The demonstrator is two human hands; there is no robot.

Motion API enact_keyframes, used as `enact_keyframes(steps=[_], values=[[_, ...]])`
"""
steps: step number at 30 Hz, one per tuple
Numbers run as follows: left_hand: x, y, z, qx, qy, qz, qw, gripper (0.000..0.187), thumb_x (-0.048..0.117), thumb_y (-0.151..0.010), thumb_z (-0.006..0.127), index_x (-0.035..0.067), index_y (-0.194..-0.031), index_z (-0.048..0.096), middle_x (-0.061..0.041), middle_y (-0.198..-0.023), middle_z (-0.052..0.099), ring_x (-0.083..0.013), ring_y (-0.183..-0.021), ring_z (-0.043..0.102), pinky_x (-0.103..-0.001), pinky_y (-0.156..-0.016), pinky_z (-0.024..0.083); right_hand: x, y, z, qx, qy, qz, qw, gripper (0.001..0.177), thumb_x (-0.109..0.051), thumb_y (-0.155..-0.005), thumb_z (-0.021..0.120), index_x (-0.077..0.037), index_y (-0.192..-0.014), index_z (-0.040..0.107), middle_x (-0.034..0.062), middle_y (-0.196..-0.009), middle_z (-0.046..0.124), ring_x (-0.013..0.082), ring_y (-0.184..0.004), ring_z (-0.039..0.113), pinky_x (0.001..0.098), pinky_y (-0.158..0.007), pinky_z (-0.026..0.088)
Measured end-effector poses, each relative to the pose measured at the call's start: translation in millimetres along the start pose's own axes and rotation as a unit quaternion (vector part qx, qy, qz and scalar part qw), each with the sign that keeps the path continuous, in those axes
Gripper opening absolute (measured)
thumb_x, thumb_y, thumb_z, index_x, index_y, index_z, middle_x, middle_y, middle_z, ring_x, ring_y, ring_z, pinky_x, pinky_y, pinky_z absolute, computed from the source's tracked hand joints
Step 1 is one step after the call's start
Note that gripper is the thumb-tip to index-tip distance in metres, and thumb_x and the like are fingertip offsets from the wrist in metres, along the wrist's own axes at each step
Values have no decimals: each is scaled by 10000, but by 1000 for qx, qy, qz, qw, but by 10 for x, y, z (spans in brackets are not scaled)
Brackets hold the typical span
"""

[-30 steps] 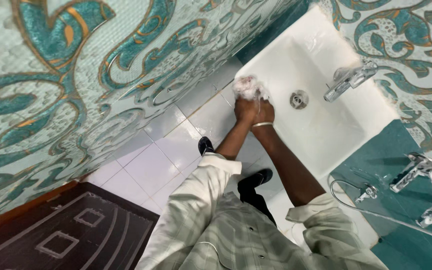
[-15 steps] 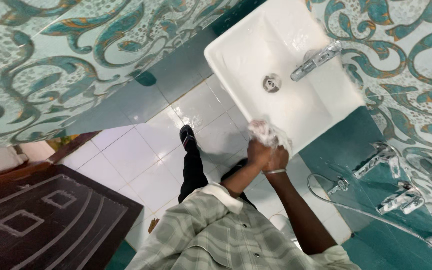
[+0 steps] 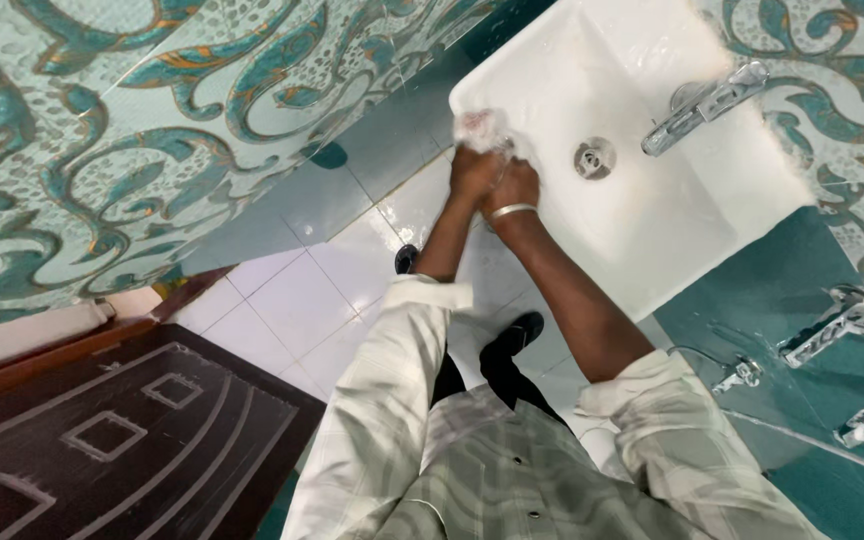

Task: The person cleans a bathroom faucet and the surrounding wall area using a soapy cloth by hand, repeatedly scrubbing the metal fixtures and tiled surfaces.

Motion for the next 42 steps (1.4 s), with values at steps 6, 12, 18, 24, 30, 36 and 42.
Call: enact_keyframes(steps=[6,12,18,24,30,36,42], values=[[-91,104,30,46,-5,134,990,475,395,-831,754,67,-1172,717,-171,-1121,774,-301,-1039,723,-385,-898,553,119,135,79,-7,18,13,1000,222,-166,-847,717,1,-994,710,233,-950,722,406,-895,690,492,-801,565],[-866,1747,1341,-100,-36,-46,993,508,507,-800,743,89,-1090,737,-185,-1051,774,-337,-968,763,-436,-880,595,882,2055,-485,-16,18,-39,999,187,-178,-762,734,-28,-874,731,186,-782,719,354,-627,677,483,-644,546],[-749,2282,1454,-84,-5,-64,994,485,460,-836,743,67,-1119,730,-221,-1066,757,-377,-994,728,-443,-898,574,1146,2501,-658,-114,150,82,979,635,-297,-696,767,108,-1175,663,193,-767,737,357,-720,721,462,-657,584],[-459,1157,822,-38,-4,-15,999,429,295,-738,722,15,-1062,748,-237,-1020,783,-365,-961,785,-419,-871,619,509,1324,-386,23,-82,-10,996,200,-252,-905,696,-62,-868,746,146,-833,748,322,-763,732,456,-705,588],[238,-574,-331,31,-60,101,993,486,392,-801,693,74,-1167,727,-187,-1165,746,-342,-1071,706,-424,-917,549,-274,-657,115,-43,31,46,998,192,-202,-792,747,-32,-876,724,212,-876,748,354,-798,742,438,-716,608],[336,-574,-253,39,-256,135,956,475,361,-887,671,9,-1205,698,-262,-1287,683,-405,-1117,697,-442,-1000,553,-345,-387,-213,122,-17,-47,991,196,-168,-684,758,-34,-823,725,204,-863,741,389,-785,722,454,-724,604],[-147,441,145,31,-189,210,959,616,320,-860,732,-51,-1317,549,-377,-1338,522,-517,-1105,592,-519,-948,503,-26,684,-620,69,-48,-24,996,347,-105,-774,728,57,-1080,721,219,-902,732,400,-758,702,485,-662,587]])
Point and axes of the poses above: each hand's wrist, its own y-axis away from the middle knuckle, its own z-axis out of the palm, x = y × z, the point moved 8 cm from there along -y, towards the middle knuckle
